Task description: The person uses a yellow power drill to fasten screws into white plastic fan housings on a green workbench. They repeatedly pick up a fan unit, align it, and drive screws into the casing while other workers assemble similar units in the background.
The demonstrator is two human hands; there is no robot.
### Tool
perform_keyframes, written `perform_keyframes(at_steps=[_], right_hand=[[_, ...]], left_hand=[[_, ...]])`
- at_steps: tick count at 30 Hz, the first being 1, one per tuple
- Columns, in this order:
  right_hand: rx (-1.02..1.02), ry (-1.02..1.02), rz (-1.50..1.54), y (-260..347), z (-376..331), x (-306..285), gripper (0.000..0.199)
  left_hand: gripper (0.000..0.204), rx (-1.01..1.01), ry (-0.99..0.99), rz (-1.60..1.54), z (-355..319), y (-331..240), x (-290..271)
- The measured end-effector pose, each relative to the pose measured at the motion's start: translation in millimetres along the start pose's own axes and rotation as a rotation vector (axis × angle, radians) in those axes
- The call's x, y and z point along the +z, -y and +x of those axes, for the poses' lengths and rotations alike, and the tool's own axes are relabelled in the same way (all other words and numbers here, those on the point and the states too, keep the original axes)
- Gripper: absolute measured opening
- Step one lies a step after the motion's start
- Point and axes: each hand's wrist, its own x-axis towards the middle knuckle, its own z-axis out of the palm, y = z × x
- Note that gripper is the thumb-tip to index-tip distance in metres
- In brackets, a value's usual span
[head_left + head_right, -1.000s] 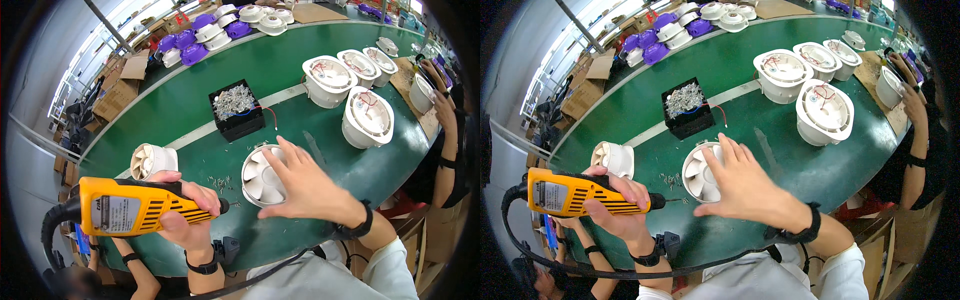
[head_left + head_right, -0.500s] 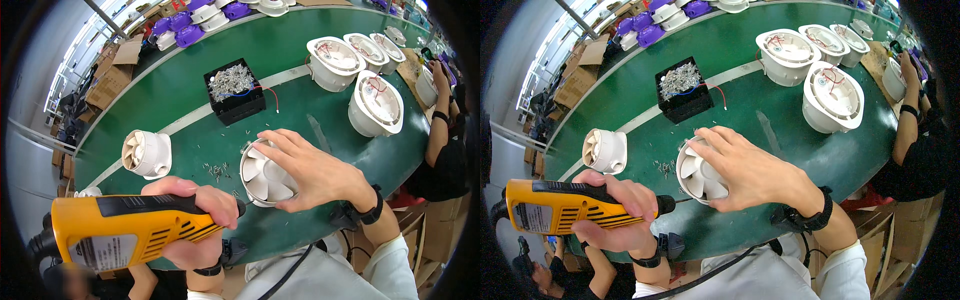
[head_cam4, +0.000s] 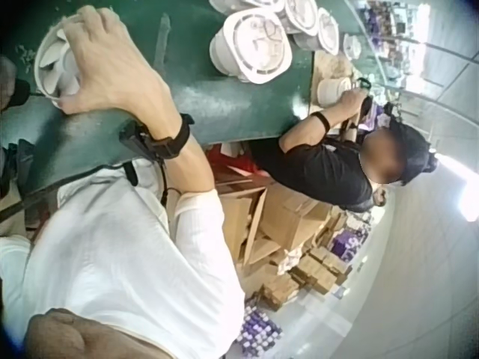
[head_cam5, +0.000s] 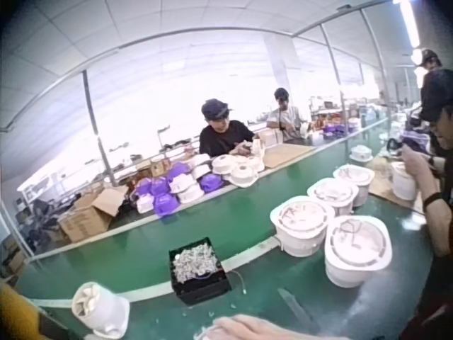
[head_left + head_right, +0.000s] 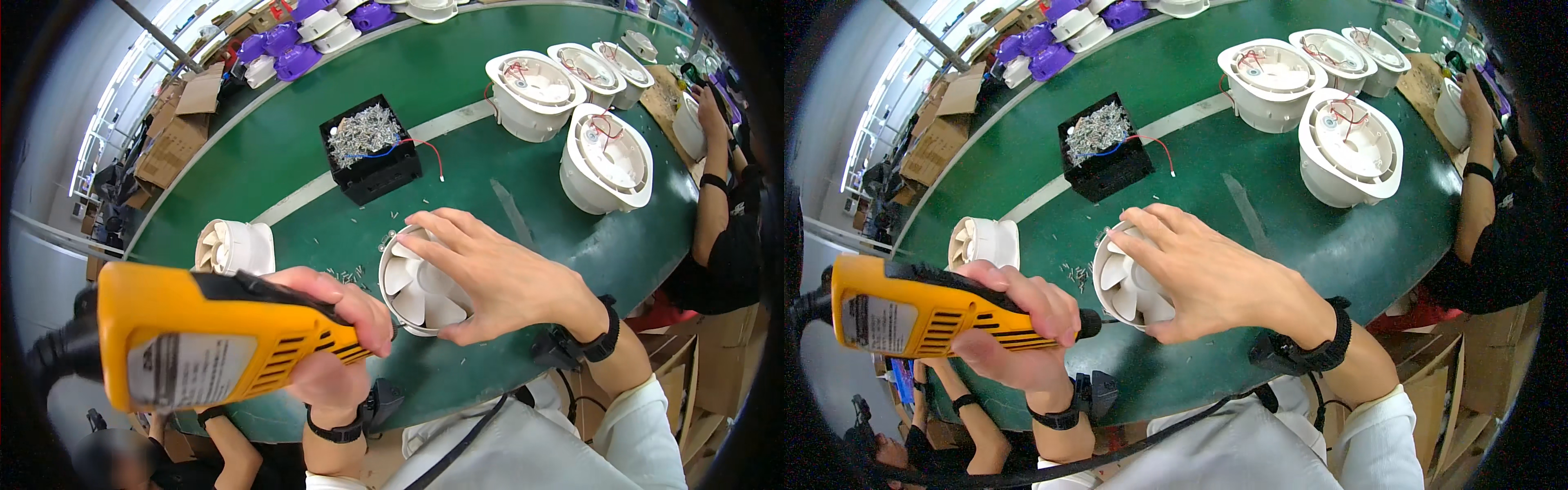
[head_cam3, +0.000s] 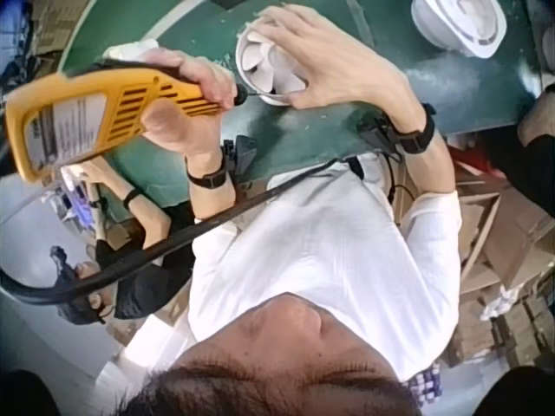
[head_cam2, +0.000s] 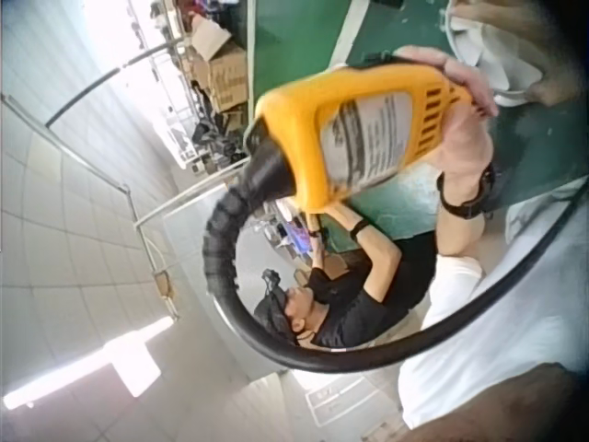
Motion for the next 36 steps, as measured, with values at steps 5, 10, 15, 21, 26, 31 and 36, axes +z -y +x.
perform_keyframes(at_steps=[5,10,15,21,26,31,36], right_hand=[[-0.008,0.013,0.009,3.5,2.7,-0.6,0.085],[-0.007,-0.015,-0.006,1.8,-0.9,-6.8,0.087],[0.303,-0.173,-0.082,32.1,-10.2,7.6,0.091],[0.118,0.006,-0.011,11.2,-0.2,-4.7,0.094],[0.199,-0.008,-0.033,15.3,-7.8,-20.5,0.094],[0.558,-0.176,0.064,11.9,-23.2,-10.6,0.086],[0.859,-0.103,0.259,15.0,-30.7,-13.9,0.075]], left_hand=[[0.064,0.031,-0.021,0.042,-3.0,-5.1,3.2],[0.068,0.126,-0.049,0.025,5.9,-15.4,-3.7],[0.064,0.192,-0.039,0.059,4.2,-23.7,-25.3],[0.063,0.178,-0.118,0.071,5.3,-9.8,-24.7],[0.063,0.197,-0.130,0.008,4.9,-6.1,-29.3],[0.063,0.197,-0.136,-0.024,6.0,-1.9,-32.6],[0.064,0.277,-0.145,-0.072,12.4,0.0,-30.1]])
